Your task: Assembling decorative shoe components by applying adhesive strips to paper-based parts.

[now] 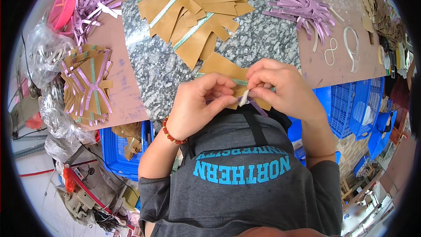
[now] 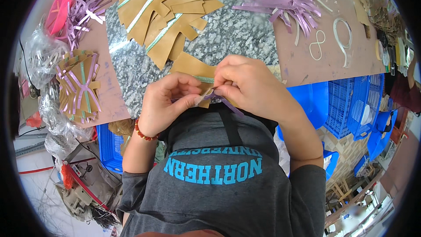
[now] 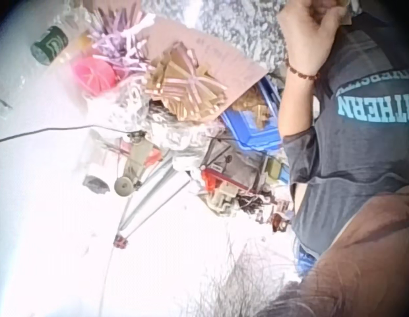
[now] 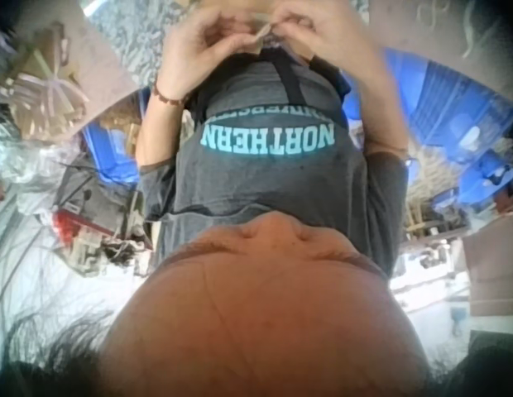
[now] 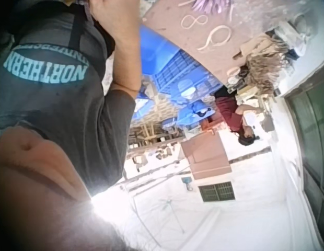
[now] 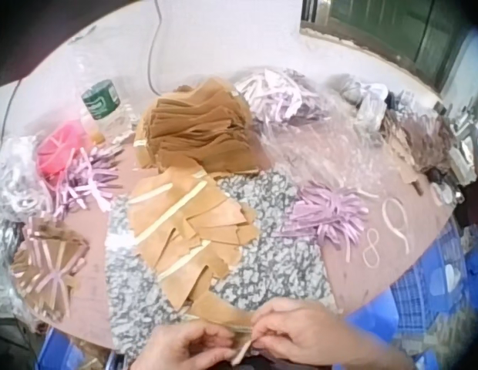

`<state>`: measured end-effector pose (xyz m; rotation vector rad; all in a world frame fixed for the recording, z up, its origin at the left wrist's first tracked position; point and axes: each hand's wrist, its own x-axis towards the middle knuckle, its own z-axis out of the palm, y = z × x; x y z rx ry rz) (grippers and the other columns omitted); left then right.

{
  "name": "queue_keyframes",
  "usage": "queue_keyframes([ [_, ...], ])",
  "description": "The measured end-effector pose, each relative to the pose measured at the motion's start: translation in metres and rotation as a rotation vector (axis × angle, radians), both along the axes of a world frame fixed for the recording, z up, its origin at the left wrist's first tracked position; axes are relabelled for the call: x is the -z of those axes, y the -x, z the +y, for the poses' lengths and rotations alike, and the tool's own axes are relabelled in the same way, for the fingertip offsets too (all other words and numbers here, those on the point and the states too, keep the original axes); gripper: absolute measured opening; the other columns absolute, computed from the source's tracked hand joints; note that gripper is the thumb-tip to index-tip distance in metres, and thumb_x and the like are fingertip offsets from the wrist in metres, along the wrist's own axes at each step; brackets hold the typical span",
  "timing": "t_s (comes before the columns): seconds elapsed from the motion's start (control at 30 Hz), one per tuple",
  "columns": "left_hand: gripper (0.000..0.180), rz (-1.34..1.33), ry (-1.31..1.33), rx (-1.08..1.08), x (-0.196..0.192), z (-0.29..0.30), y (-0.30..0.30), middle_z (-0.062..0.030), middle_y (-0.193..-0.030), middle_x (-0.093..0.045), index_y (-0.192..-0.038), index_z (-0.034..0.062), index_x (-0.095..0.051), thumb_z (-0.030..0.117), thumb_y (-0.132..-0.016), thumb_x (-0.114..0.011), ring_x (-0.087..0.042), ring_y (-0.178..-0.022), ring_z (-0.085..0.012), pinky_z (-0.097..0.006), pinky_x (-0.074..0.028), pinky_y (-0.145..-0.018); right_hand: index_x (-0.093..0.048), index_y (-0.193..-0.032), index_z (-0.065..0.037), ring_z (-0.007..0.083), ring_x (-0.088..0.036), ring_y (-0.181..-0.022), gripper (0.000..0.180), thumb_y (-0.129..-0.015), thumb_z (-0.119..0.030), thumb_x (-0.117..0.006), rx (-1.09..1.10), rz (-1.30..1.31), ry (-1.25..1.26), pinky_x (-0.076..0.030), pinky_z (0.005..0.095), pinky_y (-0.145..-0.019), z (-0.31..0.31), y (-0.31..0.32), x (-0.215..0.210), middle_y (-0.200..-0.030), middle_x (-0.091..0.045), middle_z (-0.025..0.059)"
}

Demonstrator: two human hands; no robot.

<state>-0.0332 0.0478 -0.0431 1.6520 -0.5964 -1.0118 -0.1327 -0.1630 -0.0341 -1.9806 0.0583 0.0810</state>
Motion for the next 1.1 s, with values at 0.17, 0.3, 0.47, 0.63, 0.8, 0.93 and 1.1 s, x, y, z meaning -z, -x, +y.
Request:
queue_keyframes([
  [0.17,0.019,-0.243,-0.084,-0.128,0.005,0.001,0.004,-0.0087,-0.083,-0.072,-0.104,0.0012,-0.065,-0.001,-0.086,-0.071,-0.073,-0.077,-0.0156,-0.027,-0.058,-0.068,-0.065,-0.080,0.000,0.0259,-0.065,-0.064,0.011,-0.081,-0.010,-0.070,-0.059,0.150,0.078,-0.050,0.0352,-0.060,0.001,-0.021,-0.007,-0.074,-0.066,0.0121],
  [0.3,0.018,-0.294,-0.076,-0.121,0.004,-0.002,0.002,-0.0098,-0.085,-0.072,-0.103,0.0012,-0.066,-0.001,-0.085,-0.071,-0.074,-0.078,-0.0176,-0.028,-0.058,-0.069,-0.065,-0.080,0.000,0.0245,-0.066,-0.063,0.011,-0.081,-0.010,-0.069,-0.013,0.171,0.059,-0.050,0.0350,-0.060,0.003,-0.024,-0.001,-0.068,-0.065,0.0120],
  [0.47,0.018,-0.341,-0.039,-0.120,0.003,-0.002,-0.001,-0.0094,-0.085,-0.070,-0.101,0.0024,-0.067,0.000,-0.084,-0.072,-0.072,-0.078,-0.0189,-0.029,-0.058,-0.069,-0.066,-0.084,0.001,0.0104,-0.060,-0.061,0.011,-0.082,-0.008,-0.073,0.027,0.263,0.007,-0.048,0.0253,-0.058,0.003,-0.024,-0.001,-0.073,-0.064,0.0069],
  [0.63,0.018,-0.356,-0.073,-0.097,-0.001,-0.005,-0.004,-0.0080,-0.084,-0.070,-0.100,0.0012,-0.066,-0.003,-0.084,-0.072,-0.072,-0.078,-0.0162,-0.027,-0.057,-0.070,-0.066,-0.080,-0.004,0.0255,-0.067,-0.063,0.008,-0.080,-0.012,-0.070,0.068,0.145,0.133,-0.050,0.0363,-0.060,0.012,-0.021,0.006,-0.070,-0.067,0.0097],
  [0.8,0.018,-0.343,-0.058,-0.124,0.001,-0.005,-0.004,-0.0093,-0.084,-0.068,-0.101,0.0035,-0.066,-0.001,-0.084,-0.070,-0.071,-0.075,-0.0196,-0.030,-0.057,-0.067,-0.066,-0.084,0.001,0.0146,-0.066,-0.064,0.012,-0.082,-0.008,-0.072,0.086,0.186,0.119,-0.049,0.0281,-0.058,0.015,-0.020,0.004,-0.073,-0.064,0.0087],
  [0.93,0.018,-0.355,-0.071,-0.144,0.006,-0.005,-0.001,-0.0099,-0.082,-0.067,-0.100,0.0039,-0.066,-0.001,-0.083,-0.070,-0.070,-0.073,-0.0215,-0.031,-0.056,-0.066,-0.065,-0.086,0.000,0.0165,-0.068,-0.066,0.012,-0.083,-0.009,-0.072,0.089,0.158,0.184,-0.051,0.0286,-0.059,0.017,-0.018,0.005,-0.076,-0.065,0.0091],
  [1.1,0.019,-0.395,-0.066,-0.147,0.007,-0.006,-0.001,-0.0100,-0.081,-0.067,-0.099,0.0043,-0.066,0.000,-0.082,-0.070,-0.069,-0.072,-0.0232,-0.032,-0.056,-0.064,-0.066,-0.083,-0.006,0.0256,-0.068,-0.066,0.011,-0.082,-0.015,-0.072,0.134,0.118,0.182,-0.050,0.0372,-0.059,0.020,-0.017,0.008,-0.075,-0.067,0.0084],
])
